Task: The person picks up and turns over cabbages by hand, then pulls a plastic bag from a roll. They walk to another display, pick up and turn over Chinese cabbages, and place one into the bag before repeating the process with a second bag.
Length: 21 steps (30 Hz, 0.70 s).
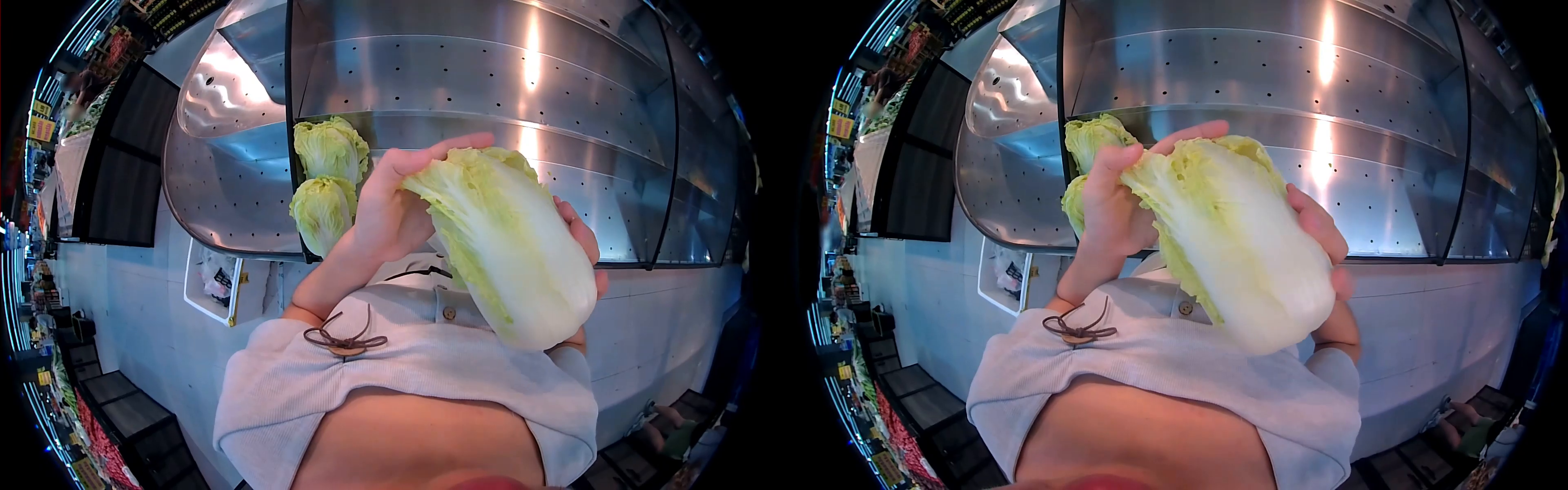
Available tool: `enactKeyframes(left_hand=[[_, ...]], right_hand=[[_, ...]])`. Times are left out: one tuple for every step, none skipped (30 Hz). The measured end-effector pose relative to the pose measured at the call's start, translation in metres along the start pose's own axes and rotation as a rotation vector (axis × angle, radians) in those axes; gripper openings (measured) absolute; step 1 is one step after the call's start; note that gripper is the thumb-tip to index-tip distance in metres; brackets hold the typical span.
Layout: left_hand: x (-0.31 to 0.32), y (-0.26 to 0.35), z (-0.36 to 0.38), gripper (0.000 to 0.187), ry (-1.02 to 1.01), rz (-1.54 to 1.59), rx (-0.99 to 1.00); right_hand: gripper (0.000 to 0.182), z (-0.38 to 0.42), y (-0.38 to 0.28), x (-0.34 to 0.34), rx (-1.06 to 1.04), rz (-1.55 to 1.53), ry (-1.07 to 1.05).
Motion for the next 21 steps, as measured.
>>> enactKeyframes(left_hand=[[-0.001, 0.0, 0.0, 0.08, -0.027, -0.013, 0.004], [-0.001, 0.0, 0.0, 0.081, -0.039, -0.001, 0.001], [-0.001, 0.0, 0.001, 0.082, -0.05, 0.011, -0.002], [-0.001, 0.0, 0.001, 0.083, -0.062, 0.022, -0.006], [0.0, 0.0, 0.002, 0.085, -0.081, 0.021, -0.007], [0.001, 0.001, 0.003, 0.086, -0.1, 0.019, -0.008], [0.001, 0.0, 0.004, 0.087, -0.118, 0.018, -0.009], [0.001, 0.0, 0.004, 0.089, -0.131, -0.006, -0.008], [0.0, 0.0, 0.004, 0.091, -0.144, -0.029, -0.007], [-0.001, -0.001, 0.003, 0.092, -0.157, -0.053, -0.006], [-0.003, -0.002, 0.003, 0.09, -0.176, 0.003, -0.014], [-0.004, -0.004, 0.003, 0.087, -0.196, 0.06, -0.023], [-0.005, -0.005, 0.003, 0.085, -0.216, 0.116, -0.033], [-0.005, -0.005, 0.003, 0.084, -0.206, 0.141, -0.041], [-0.003, -0.005, 0.002, 0.082, -0.197, 0.166, -0.05], [-0.003, -0.006, 0.002, 0.081, -0.186, 0.192, -0.059], [-0.003, -0.007, 0.001, 0.08, -0.173, 0.183, -0.075], [-0.003, -0.007, 0.001, 0.079, -0.158, 0.174, -0.092], [-0.004, -0.008, 0.0, 0.078, -0.145, 0.165, -0.108], [-0.004, -0.009, -0.001, 0.077, -0.126, 0.142, -0.109], [-0.004, -0.011, -0.003, 0.077, -0.107, 0.119, -0.111]], right_hand=[[0.062, 0.002, 0.001, 0.005, -0.056, -0.001, 0.032], [0.062, 0.002, 0.002, 0.014, -0.112, 0.001, 0.064], [0.058, 0.007, -0.001, 0.027, -0.143, 0.041, 0.156], [0.059, 0.008, -0.001, 0.032, -0.172, 0.062, 0.183], [0.06, 0.008, -0.001, 0.037, -0.2, 0.085, 0.21], [0.065, 0.009, 0.001, 0.037, -0.224, 0.088, 0.172], [0.07, 0.009, 0.003, 0.037, -0.249, 0.091, 0.134], [0.075, 0.01, 0.006, 0.035, -0.273, 0.093, 0.096], [0.081, 0.011, 0.008, 0.034, -0.297, 0.096, 0.059], [0.083, 0.012, 0.01, 0.032, -0.317, 0.091, 0.031], [0.085, 0.013, 0.012, 0.031, -0.337, 0.086, 0.003], [0.084, 0.014, 0.014, 0.028, -0.353, 0.075, -0.016], [0.083, 0.015, 0.016, 0.026, -0.37, 0.063, -0.035], [0.082, 0.016, 0.018, 0.023, -0.387, 0.051, -0.054], [0.082, 0.017, 0.02, 0.021, -0.405, 0.038, -0.072], [0.077, 0.017, 0.022, 0.023, -0.421, 0.063, -0.066], [0.073, 0.017, 0.023, 0.024, -0.437, 0.087, -0.058], [0.066, 0.016, 0.025, 0.031, -0.452, 0.147, -0.024], [0.065, 0.016, 0.024, 0.034, -0.44, 0.209, 0.039], [0.064, 0.016, 0.023, 0.037, -0.423, 0.27, 0.1], [0.07, 0.019, 0.018, 0.038, -0.38, 0.331, 0.192]])
Point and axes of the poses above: each hand's wrist, its own z-axis away from the middle knuckle, its own x-axis out of the palm, y = z × x, the point moved 1 cm from there along -z, towards the middle knuckle, and after that the axes turned 4 degrees about -z, right-handed, at the moved point
